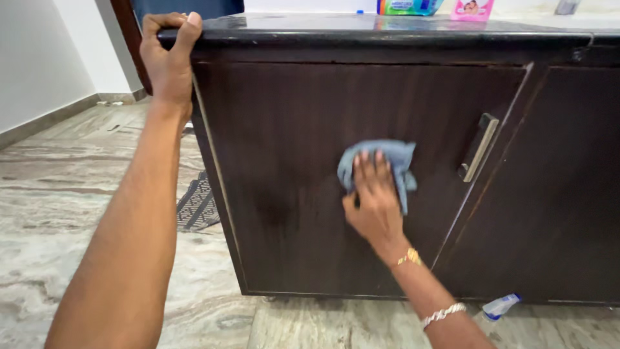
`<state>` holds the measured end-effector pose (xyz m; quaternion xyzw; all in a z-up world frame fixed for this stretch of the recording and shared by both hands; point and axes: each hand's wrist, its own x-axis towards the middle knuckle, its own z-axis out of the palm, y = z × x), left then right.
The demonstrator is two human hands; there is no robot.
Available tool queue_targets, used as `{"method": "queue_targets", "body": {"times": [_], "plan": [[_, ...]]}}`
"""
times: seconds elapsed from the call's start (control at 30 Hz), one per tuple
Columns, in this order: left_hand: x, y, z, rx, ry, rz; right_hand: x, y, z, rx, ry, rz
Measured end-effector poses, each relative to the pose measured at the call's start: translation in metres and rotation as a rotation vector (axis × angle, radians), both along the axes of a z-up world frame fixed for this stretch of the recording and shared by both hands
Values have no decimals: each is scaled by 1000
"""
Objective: The person folds a blue cloth on the floor, then wipes the front of a dark wooden cabinet. They spray the cabinet with a cleaning solution from a bottle and continue wiping the surface with the cloth.
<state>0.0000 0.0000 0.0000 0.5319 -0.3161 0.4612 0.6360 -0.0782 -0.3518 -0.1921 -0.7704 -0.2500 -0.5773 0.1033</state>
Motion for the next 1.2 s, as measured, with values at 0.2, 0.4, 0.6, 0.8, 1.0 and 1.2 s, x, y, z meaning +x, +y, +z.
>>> {"method": "queue_targets", "body": {"times": [0.2, 0.4, 0.6, 0.8, 1.0, 1.2], "plan": [[4, -3, 6, -8, -20, 0, 22, 30, 118, 60, -113, 6], [-4, -4, 7, -10, 52, -19, 9, 32, 21, 86, -56, 23], [-4, -3, 4, 23, 46, 10, -13, 19, -73, 19, 149, -69], [0, -2, 1, 46, -5, -55, 1, 25, 20, -16, 21, 15], [2, 0, 3, 44, 121, -54, 24, 65, 123, 43, -68, 81], [-6, 3, -4, 103, 59, -187, 8, 78, 13, -200, 93, 118]]}}
